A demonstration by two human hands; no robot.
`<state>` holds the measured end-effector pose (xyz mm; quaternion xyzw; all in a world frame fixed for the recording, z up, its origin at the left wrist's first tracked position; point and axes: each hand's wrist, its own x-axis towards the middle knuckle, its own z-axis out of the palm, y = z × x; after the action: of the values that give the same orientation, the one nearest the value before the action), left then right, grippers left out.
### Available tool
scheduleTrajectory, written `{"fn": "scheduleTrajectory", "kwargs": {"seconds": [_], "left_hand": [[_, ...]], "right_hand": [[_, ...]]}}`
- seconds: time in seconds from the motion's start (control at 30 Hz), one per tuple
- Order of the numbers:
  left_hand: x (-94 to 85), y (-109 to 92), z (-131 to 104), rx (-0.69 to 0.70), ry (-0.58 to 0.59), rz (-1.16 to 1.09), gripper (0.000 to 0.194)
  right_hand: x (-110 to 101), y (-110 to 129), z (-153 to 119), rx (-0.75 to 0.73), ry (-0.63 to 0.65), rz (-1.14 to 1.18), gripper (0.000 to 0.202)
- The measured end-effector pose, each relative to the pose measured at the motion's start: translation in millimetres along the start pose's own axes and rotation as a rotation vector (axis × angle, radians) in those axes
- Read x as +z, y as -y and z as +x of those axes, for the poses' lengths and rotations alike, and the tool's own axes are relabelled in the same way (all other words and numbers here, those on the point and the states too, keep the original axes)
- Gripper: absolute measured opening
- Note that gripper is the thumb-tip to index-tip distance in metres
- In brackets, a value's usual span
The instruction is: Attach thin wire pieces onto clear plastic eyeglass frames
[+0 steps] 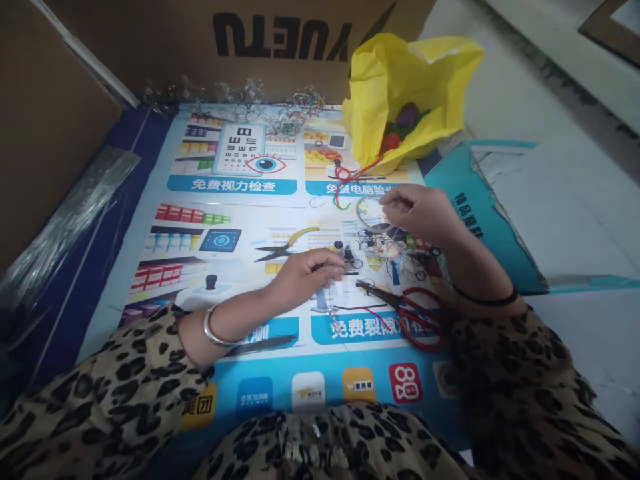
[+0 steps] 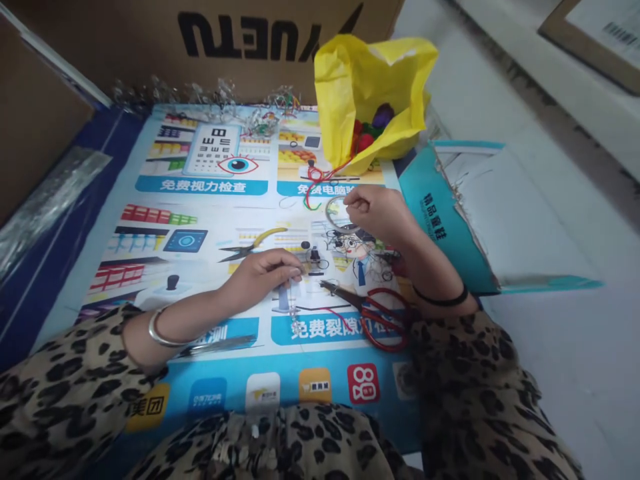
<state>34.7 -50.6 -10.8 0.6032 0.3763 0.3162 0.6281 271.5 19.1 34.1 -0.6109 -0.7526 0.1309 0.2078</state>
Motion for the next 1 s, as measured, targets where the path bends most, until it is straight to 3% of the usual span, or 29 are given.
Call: {"fn": "scheduleTrajectory", "kwargs": {"seconds": [0.27, 0.43, 0.57, 0.7, 1.0], "left_hand": [[-0.3, 4, 0, 0.062, 0.011, -0.011, 0.013], [-1.2, 1, -1, 0.039, 0.018, 0.025, 0.014], [-1.6, -2, -2, 0.038, 0.020, 0.039, 0.013], [-1.6, -3, -2, 0.048, 0.016, 0.041, 0.012], [-0.9, -2, -2, 0.009, -0.015, 0.026, 0.010]], "right_hand": [[-3, 45, -23, -0.112, 0.145, 0.219, 0.014], [11, 63, -52, -0.060, 0.253, 0.617, 0.016], [28, 63, -64, 0.021, 0.295, 0.820, 0.014], [40, 57, -67, 0.128, 0.228, 0.948, 0.015], [42, 58, -68, 0.135, 0.222, 1.017, 0.012]]}}
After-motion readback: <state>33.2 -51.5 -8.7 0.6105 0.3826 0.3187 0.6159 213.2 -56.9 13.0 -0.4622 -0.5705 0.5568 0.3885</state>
